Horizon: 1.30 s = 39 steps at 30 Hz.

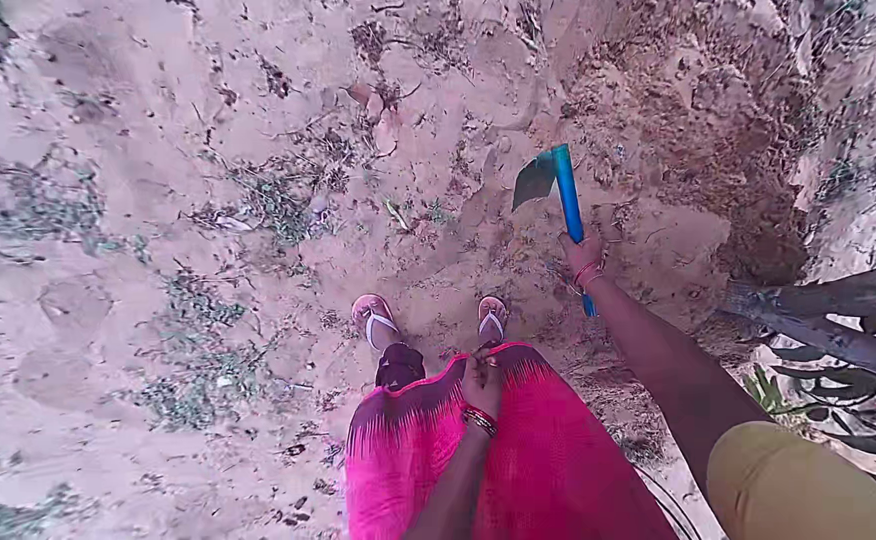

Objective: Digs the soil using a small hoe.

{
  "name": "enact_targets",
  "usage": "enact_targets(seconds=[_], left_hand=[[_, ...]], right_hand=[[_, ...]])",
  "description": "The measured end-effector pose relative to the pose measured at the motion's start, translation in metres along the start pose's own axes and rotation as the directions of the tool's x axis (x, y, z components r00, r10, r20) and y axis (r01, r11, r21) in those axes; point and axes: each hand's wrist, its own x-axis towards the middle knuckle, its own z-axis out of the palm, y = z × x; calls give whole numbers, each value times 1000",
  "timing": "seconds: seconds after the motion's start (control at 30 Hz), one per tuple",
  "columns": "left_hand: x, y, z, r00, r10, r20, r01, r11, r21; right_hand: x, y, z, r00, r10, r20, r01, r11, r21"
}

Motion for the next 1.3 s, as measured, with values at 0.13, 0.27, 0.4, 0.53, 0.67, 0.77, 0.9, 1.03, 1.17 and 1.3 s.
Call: enact_targets(seconds=[0.13, 0.27, 0.4, 0.53, 0.67, 0.77, 0.9, 1.03, 1.17, 1.3], left_hand=[[23, -13, 21, 999, -23, 23, 22, 999, 49], [28, -12, 23, 999, -33, 37, 31, 999, 39], [36, -14, 20, 999, -40, 27, 38, 997, 67], [37, -23, 18, 985, -137, 102, 115, 974, 194], [43, -25, 14, 964, -212, 160, 144, 923, 356], [52, -19, 12, 955, -236, 179, 145, 900, 410], [55, -21, 6, 974, -173, 149, 98, 907, 409], [51, -34, -3, 997, -71, 5, 66, 952, 300], [50, -26, 5, 994, 88, -71, -77, 988, 137], [58, 10, 43, 994, 112, -16, -111, 993, 50]], right_hand=[[85, -30, 13, 989, -51, -135, 57, 997, 43], [147, -43, 43, 993, 55, -101, -62, 996, -67], [188, -16, 84, 977, 213, -23, -212, 945, -248], [184, -22, 69, 975, 211, 75, -168, 912, -374], [158, -53, 56, 944, 204, 261, 13, 765, -644], [143, -55, 40, 935, 205, 288, 70, 690, -720], [121, -20, -9, 938, 223, 265, 52, 667, -744], [55, 58, -92, 963, 255, 90, -144, 764, -629], [-40, 145, -161, 917, 335, -219, -398, 811, -428], [-88, 221, -159, 751, 441, -491, -544, 835, -83]])
